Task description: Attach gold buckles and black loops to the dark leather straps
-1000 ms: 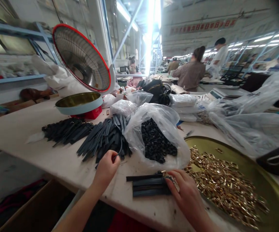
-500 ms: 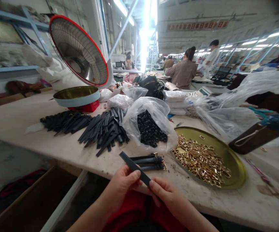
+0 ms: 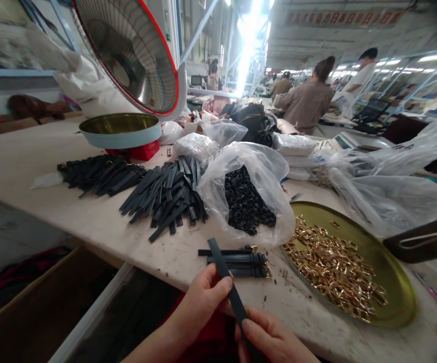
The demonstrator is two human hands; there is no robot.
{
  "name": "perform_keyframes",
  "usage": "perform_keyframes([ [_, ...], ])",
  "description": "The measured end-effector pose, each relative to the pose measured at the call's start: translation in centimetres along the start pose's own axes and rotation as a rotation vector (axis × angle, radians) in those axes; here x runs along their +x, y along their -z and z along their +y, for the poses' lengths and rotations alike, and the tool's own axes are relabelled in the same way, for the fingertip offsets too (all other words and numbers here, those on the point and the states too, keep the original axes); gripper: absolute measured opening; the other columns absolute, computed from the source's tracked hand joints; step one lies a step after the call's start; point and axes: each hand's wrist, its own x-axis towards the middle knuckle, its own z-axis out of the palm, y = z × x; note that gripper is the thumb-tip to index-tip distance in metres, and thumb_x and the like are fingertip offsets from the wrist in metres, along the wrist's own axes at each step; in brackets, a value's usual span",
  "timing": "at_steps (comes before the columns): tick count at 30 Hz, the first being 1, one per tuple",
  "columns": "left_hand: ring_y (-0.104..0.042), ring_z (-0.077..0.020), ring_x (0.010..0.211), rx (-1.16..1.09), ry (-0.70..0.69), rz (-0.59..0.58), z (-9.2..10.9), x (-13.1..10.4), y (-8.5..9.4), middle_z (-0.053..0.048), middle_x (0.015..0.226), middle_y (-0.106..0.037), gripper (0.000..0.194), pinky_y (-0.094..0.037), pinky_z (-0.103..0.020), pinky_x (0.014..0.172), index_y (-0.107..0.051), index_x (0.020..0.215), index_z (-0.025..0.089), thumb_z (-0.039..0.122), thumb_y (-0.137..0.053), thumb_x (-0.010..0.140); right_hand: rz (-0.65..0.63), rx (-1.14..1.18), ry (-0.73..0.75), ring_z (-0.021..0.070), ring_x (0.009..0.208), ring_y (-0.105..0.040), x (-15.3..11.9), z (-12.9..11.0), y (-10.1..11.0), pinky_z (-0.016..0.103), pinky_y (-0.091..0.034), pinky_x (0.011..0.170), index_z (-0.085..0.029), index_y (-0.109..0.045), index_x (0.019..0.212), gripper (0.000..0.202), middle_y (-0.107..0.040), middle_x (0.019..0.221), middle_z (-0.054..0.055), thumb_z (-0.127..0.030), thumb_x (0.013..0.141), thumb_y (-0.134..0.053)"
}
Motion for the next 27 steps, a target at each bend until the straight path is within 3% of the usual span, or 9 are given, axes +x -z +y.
perform_keyframes([
  [4, -0.054, -0.0102, 0.057, -0.056, -0.038, -0.021, 1.6, 0.0, 3.1, 0.001, 0.063, -0.061, 0.018, -0.040, -0.020, 0.056, -0.059, 0.076, 0.015, 0.030, -0.064, 0.068, 0.240, -0.052, 0.108, 0.0098, 0.051, -0.041, -0.2, -0.7, 3.8, 0.023, -0.034, 0.055, -0.019, -0.047, 0.064, 0.045, -0.048, 0.052, -0.004, -0.062, 0.072, -0.050],
  [7, -0.061, -0.0166, 0.066, -0.014, 0.118, -0.291, 3.1, -0.6, 5.7, -0.006, 0.070, -0.068, 0.024, -0.044, -0.026, 0.064, -0.066, 0.079, 0.013, 0.032, -0.066, 0.065, 0.399, -0.043, 0.158, 0.0106, 0.053, -0.037, -0.3, -1.8, 6.7, 0.024, -0.033, 0.056, -0.019, -0.045, 0.061, 0.041, -0.042, 0.051, -0.005, -0.057, 0.071, -0.056],
  [11, -0.062, -0.0238, 0.091, -0.011, 0.353, -0.545, 4.1, -0.5, 7.0, -0.013, 0.100, -0.068, 0.055, -0.044, -0.030, 0.079, -0.066, 0.102, 0.012, 0.050, -0.065, 0.063, 0.378, -0.092, 0.141, 0.0098, 0.052, -0.032, 0.4, -3.6, 8.1, 0.023, -0.028, 0.053, -0.019, -0.046, 0.060, 0.038, -0.037, 0.052, -0.006, -0.052, 0.067, -0.062],
  [13, -0.062, -0.0210, 0.092, 0.016, 0.388, -0.540, 3.7, 0.3, 6.0, -0.011, 0.104, -0.067, 0.054, -0.045, -0.028, 0.077, -0.061, 0.110, 0.016, 0.049, -0.065, 0.066, 0.279, -0.133, 0.117, 0.0091, 0.051, -0.032, 1.3, -4.4, 7.8, 0.022, -0.027, 0.051, -0.019, -0.046, 0.060, 0.036, -0.038, 0.052, -0.006, -0.050, 0.067, -0.063],
  [16, -0.065, -0.0137, 0.064, 0.094, 0.434, -0.529, 2.1, 1.7, 3.2, -0.007, 0.080, -0.069, 0.039, -0.045, -0.022, 0.058, -0.055, 0.108, 0.016, 0.034, -0.061, 0.074, 0.217, -0.258, 0.145, 0.0098, 0.050, -0.037, 3.3, -5.6, 7.8, 0.023, -0.029, 0.050, -0.018, -0.049, 0.066, 0.032, -0.043, 0.054, -0.005, -0.049, 0.075, -0.054],
  [18, -0.060, -0.0105, 0.048, 0.055, 0.419, -0.384, 1.2, 2.6, 1.5, -0.002, 0.064, -0.066, 0.031, -0.041, -0.019, 0.046, -0.052, 0.102, 0.014, 0.030, -0.054, 0.076, 0.372, -0.492, 0.249, 0.0128, 0.057, -0.046, 5.0, -6.4, 8.6, 0.024, -0.034, 0.055, -0.018, -0.053, 0.075, 0.028, -0.051, 0.061, -0.001, -0.044, 0.082, -0.045],
  [21, -0.060, -0.0104, 0.049, -0.035, 0.384, -0.193, 0.8, 3.1, 0.1, -0.003, 0.064, -0.065, 0.027, -0.040, -0.017, 0.044, -0.048, 0.100, 0.013, 0.023, -0.050, 0.075, 0.680, -1.025, 0.322, 0.0181, 0.073, -0.054, 7.5, -6.9, 10.7, 0.028, -0.036, 0.065, -0.017, -0.058, 0.085, 0.019, -0.059, 0.081, 0.005, -0.031, 0.084, -0.045],
  [24, -0.061, -0.0110, 0.049, -0.101, 0.399, -0.162, 1.1, 3.0, 0.0, -0.005, 0.065, -0.066, 0.028, -0.042, -0.017, 0.044, -0.048, 0.101, 0.011, 0.020, -0.050, 0.074, 0.716, -1.294, 0.220, 0.0207, 0.077, -0.056, 9.2, -6.7, 12.2, 0.029, -0.035, 0.065, -0.017, -0.060, 0.087, 0.015, -0.061, 0.088, 0.008, -0.022, 0.082, -0.047],
  [27, -0.061, -0.0111, 0.049, -0.132, 0.399, -0.150, 1.3, 2.6, 0.0, -0.006, 0.065, -0.066, 0.029, -0.043, -0.017, 0.043, -0.048, 0.101, 0.011, 0.018, -0.049, 0.073, 0.696, -1.285, 0.196, 0.0209, 0.076, -0.058, 10.1, -6.1, 12.6, 0.028, -0.034, 0.064, -0.017, -0.059, 0.086, 0.013, -0.064, 0.085, 0.009, -0.018, 0.079, -0.049],
])
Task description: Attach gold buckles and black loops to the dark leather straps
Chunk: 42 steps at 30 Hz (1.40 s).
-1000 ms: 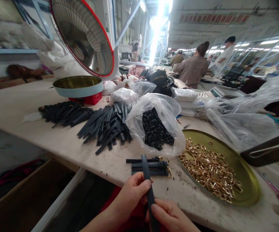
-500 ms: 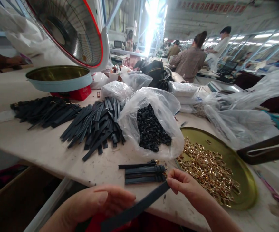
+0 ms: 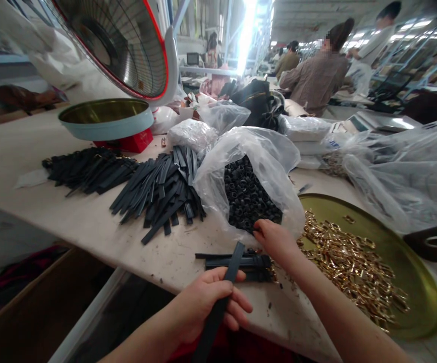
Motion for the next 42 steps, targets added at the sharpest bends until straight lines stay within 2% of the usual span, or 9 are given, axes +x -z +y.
perform_keyframes([
  [5, -0.060, -0.0100, 0.050, 0.010, -0.021, -0.005, -0.8, -0.6, -0.3, -0.006, 0.068, -0.066, 0.029, -0.042, -0.016, 0.043, -0.048, 0.103, 0.011, 0.017, -0.048, 0.074, 0.032, 0.131, -0.007, 0.0197, 0.069, -0.058, -0.3, 0.0, 0.2, 0.027, -0.034, 0.060, -0.017, -0.057, 0.082, 0.012, -0.063, 0.073, 0.006, -0.014, 0.072, -0.050],
  [9, -0.052, -0.0057, 0.038, 0.141, -0.142, 0.030, -1.4, -1.3, -0.8, -0.002, 0.063, -0.063, 0.027, -0.032, -0.014, 0.035, -0.049, 0.099, 0.013, 0.034, -0.043, 0.082, 0.090, 0.294, -0.004, 0.0146, 0.062, -0.056, -2.6, -0.7, 1.6, 0.024, -0.037, 0.057, -0.018, -0.050, 0.086, 0.012, -0.060, 0.068, 0.001, -0.021, 0.076, -0.045],
  [14, -0.052, -0.0077, 0.040, 0.453, -0.329, 0.021, -1.9, -1.7, -1.9, 0.002, 0.059, -0.058, 0.031, -0.032, -0.015, 0.038, -0.045, 0.105, 0.016, 0.037, -0.037, 0.085, -0.049, 1.073, -0.070, 0.0103, 0.055, -0.053, -8.1, -3.7, 2.6, 0.021, -0.040, 0.050, -0.018, -0.046, 0.081, 0.012, -0.058, 0.066, -0.002, -0.026, 0.073, -0.049],
  [17, -0.053, -0.0089, 0.046, 0.698, -0.426, 0.095, -2.6, -1.4, -2.0, 0.001, 0.064, -0.056, 0.020, -0.035, -0.017, 0.042, -0.051, 0.089, 0.016, 0.028, -0.036, 0.083, -0.073, 1.356, -0.174, 0.0094, 0.054, -0.052, -10.5, -5.2, 2.7, 0.020, -0.040, 0.048, -0.017, -0.052, 0.082, 0.016, -0.058, 0.062, -0.004, -0.021, 0.067, -0.057],
  [20, -0.052, -0.0109, 0.048, 0.915, -0.508, 0.207, -3.3, -1.2, -1.5, 0.002, 0.057, -0.052, 0.019, -0.037, -0.020, 0.048, -0.052, 0.078, 0.017, 0.018, -0.033, 0.081, -0.136, 1.568, -0.301, 0.0124, 0.070, -0.062, -11.8, -5.6, 2.7, 0.024, -0.047, 0.064, -0.016, -0.059, 0.091, 0.028, -0.067, 0.078, 0.001, -0.018, 0.064, -0.062],
  [23, -0.050, -0.0114, 0.046, 0.983, -0.520, 0.242, -3.9, -1.3, -1.1, 0.004, 0.052, -0.049, 0.018, -0.036, -0.021, 0.048, -0.051, 0.075, 0.018, 0.015, -0.033, 0.078, -0.162, 1.749, -0.338, 0.0182, 0.089, -0.063, -12.3, -5.3, 2.1, 0.034, -0.046, 0.084, -0.015, -0.063, 0.091, 0.027, -0.067, 0.098, 0.008, -0.030, 0.068, -0.064],
  [32, -0.043, -0.0090, 0.034, 0.779, -0.411, 0.156, -5.4, -0.8, -2.1, 0.006, 0.054, -0.050, 0.023, -0.033, -0.018, 0.036, -0.047, 0.093, 0.017, 0.020, -0.028, 0.082, 0.374, 1.413, -0.213, 0.0206, 0.091, -0.060, -12.9, -5.5, -0.5, 0.039, -0.044, 0.088, -0.020, -0.060, 0.096, 0.035, -0.066, 0.096, 0.005, -0.038, 0.068, -0.068],
  [38, -0.054, -0.0145, 0.051, 1.044, -0.509, 0.253, -4.7, -2.0, -2.7, 0.000, 0.059, -0.057, 0.026, -0.037, -0.022, 0.052, -0.056, 0.095, 0.016, 0.016, -0.033, 0.081, 0.287, 1.436, -0.237, 0.0185, 0.081, -0.060, -13.2, -5.4, -0.6, 0.034, -0.049, 0.077, -0.019, -0.060, 0.094, 0.036, -0.064, 0.089, 0.004, -0.040, 0.067, -0.068],
  [42, -0.053, -0.0157, 0.051, 1.127, -0.481, 0.223, -4.2, -2.3, -2.6, -0.001, 0.059, -0.058, 0.029, -0.034, -0.023, 0.052, -0.058, 0.095, 0.017, 0.023, -0.032, 0.086, 0.262, 1.326, -0.273, 0.0169, 0.070, -0.057, -13.7, -5.1, -0.9, 0.032, -0.049, 0.065, -0.017, -0.062, 0.092, 0.035, -0.063, 0.085, 0.005, -0.045, 0.070, -0.064],
])
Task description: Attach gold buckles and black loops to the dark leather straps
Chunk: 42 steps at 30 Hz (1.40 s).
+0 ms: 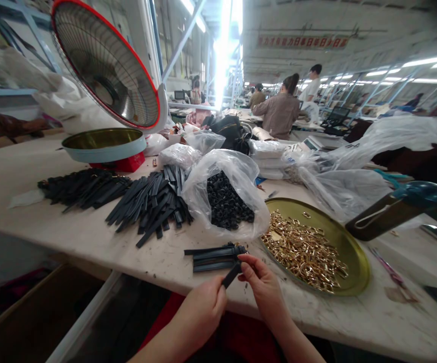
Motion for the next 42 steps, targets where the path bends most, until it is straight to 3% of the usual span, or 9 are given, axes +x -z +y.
perform_keyframes([
  [4, -0.056, -0.0173, 0.060, 0.033, -0.051, 0.013, -0.2, 0.6, 0.3, -0.003, 0.067, -0.062, 0.035, -0.036, -0.024, 0.057, -0.060, 0.086, 0.018, 0.035, -0.029, 0.089, 0.000, 0.056, 0.031, 0.0156, 0.070, -0.056, -0.3, 0.2, 0.0, 0.030, -0.047, 0.068, -0.019, -0.063, 0.093, 0.036, -0.062, 0.083, 0.003, -0.040, 0.065, -0.070],
  [11, -0.057, -0.0171, 0.072, 0.119, -0.112, -0.059, -0.6, 1.0, 0.6, -0.003, 0.079, -0.066, 0.032, -0.039, -0.023, 0.067, -0.060, 0.084, 0.018, 0.027, -0.030, 0.088, -0.221, 0.239, -0.303, 0.0113, 0.056, -0.052, 0.1, 1.0, 0.5, 0.025, -0.042, 0.058, -0.017, -0.066, 0.081, 0.032, -0.060, 0.064, 0.000, -0.044, 0.065, -0.070],
  [17, -0.057, -0.0167, 0.066, 0.186, -0.124, -0.168, -1.2, 1.8, 0.7, -0.003, 0.072, -0.064, 0.032, -0.037, -0.023, 0.061, -0.059, 0.075, 0.019, 0.032, -0.032, 0.088, -0.233, -0.233, 0.197, 0.0152, 0.068, -0.053, -0.2, 0.8, 1.2, 0.027, -0.041, 0.063, -0.021, -0.069, 0.079, 0.015, -0.061, 0.073, 0.003, -0.033, 0.071, -0.065],
  [20, -0.058, -0.0166, 0.063, 0.084, -0.056, -0.252, -1.3, 2.3, 0.8, -0.003, 0.071, -0.063, 0.032, -0.041, -0.023, 0.059, -0.058, 0.093, 0.017, 0.032, -0.031, 0.087, -0.240, -0.180, 0.115, 0.0143, 0.066, -0.053, 0.2, 0.7, 1.5, 0.026, -0.041, 0.062, -0.021, -0.066, 0.079, 0.013, -0.060, 0.071, 0.001, -0.032, 0.071, -0.065],
  [23, -0.058, -0.0173, 0.057, 0.024, 0.066, -0.275, -1.9, 2.6, 0.6, -0.003, 0.069, -0.063, 0.045, -0.045, -0.027, 0.060, -0.036, 0.128, 0.014, 0.032, -0.029, 0.087, -0.168, 0.029, -0.036, 0.0138, 0.066, -0.054, 0.5, 1.0, 1.0, 0.026, -0.042, 0.062, -0.021, -0.059, 0.087, 0.024, -0.059, 0.075, -0.001, -0.033, 0.068, -0.067],
  [27, -0.056, -0.0224, 0.099, -0.089, -0.053, -0.150, -2.8, 3.0, 0.5, -0.011, 0.111, -0.061, 0.049, -0.039, -0.034, 0.089, -0.033, 0.132, 0.019, 0.040, -0.033, 0.087, -0.215, 0.130, -0.067, 0.0147, 0.072, -0.057, 0.6, 1.5, 0.0, 0.027, -0.044, 0.066, -0.025, -0.046, 0.112, 0.050, -0.059, 0.082, -0.001, -0.031, 0.068, -0.068],
  [30, -0.053, -0.0220, 0.101, -0.213, -0.049, -0.080, -2.5, 3.5, 0.8, -0.008, 0.109, -0.061, 0.041, -0.038, -0.031, 0.090, -0.049, 0.118, 0.020, 0.044, -0.036, 0.086, -0.194, -0.157, 0.060, 0.0163, 0.073, -0.057, 2.2, 0.6, 1.9, 0.029, -0.044, 0.068, -0.023, -0.039, 0.122, 0.054, -0.059, 0.082, 0.001, -0.032, 0.073, -0.061],
  [35, -0.051, -0.0152, 0.070, -0.347, 0.041, -0.005, -1.3, 3.8, 0.7, 0.000, 0.066, -0.056, 0.037, -0.041, -0.019, 0.060, -0.057, 0.081, 0.018, 0.053, -0.043, 0.080, 0.005, -1.219, 0.141, 0.0207, 0.091, -0.054, 8.9, -1.9, 9.6, 0.030, -0.038, 0.078, -0.018, -0.058, 0.102, 0.023, -0.057, 0.102, 0.011, -0.023, 0.083, -0.045],
  [42, -0.036, -0.0081, 0.042, -0.374, 0.057, -0.109, -1.9, 2.7, -0.3, 0.006, 0.052, -0.042, 0.040, -0.028, -0.018, 0.041, -0.049, 0.079, 0.017, 0.056, -0.036, 0.082, -0.093, -1.253, 0.082, 0.0176, 0.069, -0.055, 12.7, -1.4, 13.1, 0.025, -0.034, 0.060, -0.018, -0.059, 0.064, 0.005, -0.059, 0.071, 0.003, -0.018, 0.064, -0.063],
])
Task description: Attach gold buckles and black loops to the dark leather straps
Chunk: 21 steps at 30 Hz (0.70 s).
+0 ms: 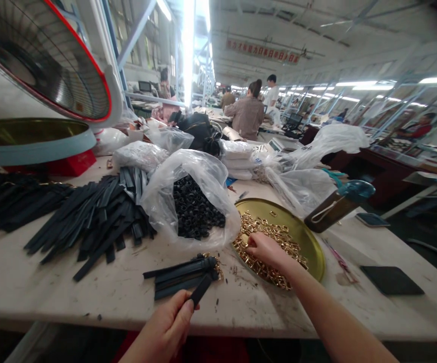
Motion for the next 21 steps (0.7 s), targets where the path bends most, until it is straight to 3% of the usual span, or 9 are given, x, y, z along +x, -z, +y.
perform_keyframes([
  [5, -0.030, -0.0048, 0.035, -0.029, -0.024, -0.007, 0.1, -1.0, -0.3, 0.006, 0.055, -0.046, 0.038, -0.023, -0.018, 0.037, -0.046, 0.078, 0.017, 0.052, -0.034, 0.082, 0.139, 0.113, 0.021, 0.0158, 0.067, -0.051, -2.3, -1.0, 0.7, 0.025, -0.035, 0.061, -0.018, -0.052, 0.063, 0.007, -0.055, 0.069, 0.002, -0.016, 0.069, -0.056],
  [8, -0.028, -0.0050, 0.033, -0.004, -0.027, -0.015, 1.2, -1.0, -1.3, 0.007, 0.053, -0.043, 0.033, -0.021, -0.019, 0.034, -0.046, 0.077, 0.018, 0.048, -0.032, 0.082, 0.195, 0.213, 0.065, 0.0139, 0.063, -0.050, -5.0, -3.2, 0.9, 0.025, -0.038, 0.059, -0.019, -0.049, 0.069, 0.010, -0.053, 0.067, 0.000, -0.025, 0.077, -0.051],
  [12, -0.034, -0.0076, 0.038, 0.126, -0.079, 0.009, 2.7, -0.9, -2.4, 0.008, 0.051, -0.041, 0.026, -0.026, -0.019, 0.040, -0.048, 0.073, 0.018, 0.036, -0.032, 0.083, 0.059, 0.752, 0.137, 0.0110, 0.054, -0.047, -9.1, -7.8, 0.0, 0.022, -0.038, 0.051, -0.019, -0.048, 0.069, 0.025, -0.052, 0.061, -0.003, -0.042, 0.077, -0.055],
  [15, -0.039, -0.0098, 0.048, 0.216, -0.127, 0.078, 3.2, -1.6, -2.5, 0.007, 0.051, -0.040, 0.023, -0.029, -0.021, 0.048, -0.046, 0.066, 0.018, 0.030, -0.035, 0.082, -0.081, 1.114, 0.131, 0.0109, 0.057, -0.048, -11.4, -10.5, -0.6, 0.023, -0.039, 0.053, -0.019, -0.049, 0.068, 0.029, -0.055, 0.065, -0.002, -0.045, 0.072, -0.062],
  [17, -0.039, -0.0107, 0.052, 0.238, -0.146, 0.099, 3.3, -2.3, -2.2, 0.006, 0.053, -0.039, 0.023, -0.028, -0.021, 0.050, -0.046, 0.064, 0.019, 0.030, -0.035, 0.082, -0.090, 1.151, 0.113, 0.0111, 0.057, -0.049, -12.1, -11.4, -0.8, 0.023, -0.040, 0.054, -0.018, -0.051, 0.068, 0.030, -0.056, 0.063, -0.001, -0.046, 0.072, -0.063],
  [21, -0.040, -0.0116, 0.054, 0.272, -0.138, 0.104, 3.0, -3.6, -1.9, 0.005, 0.056, -0.040, 0.024, -0.027, -0.022, 0.051, -0.045, 0.065, 0.019, 0.031, -0.034, 0.083, 0.047, 1.053, 0.067, 0.0113, 0.054, -0.047, -12.2, -11.6, -1.4, 0.024, -0.038, 0.052, -0.018, -0.055, 0.067, 0.031, -0.053, 0.057, -0.002, -0.047, 0.071, -0.064],
])
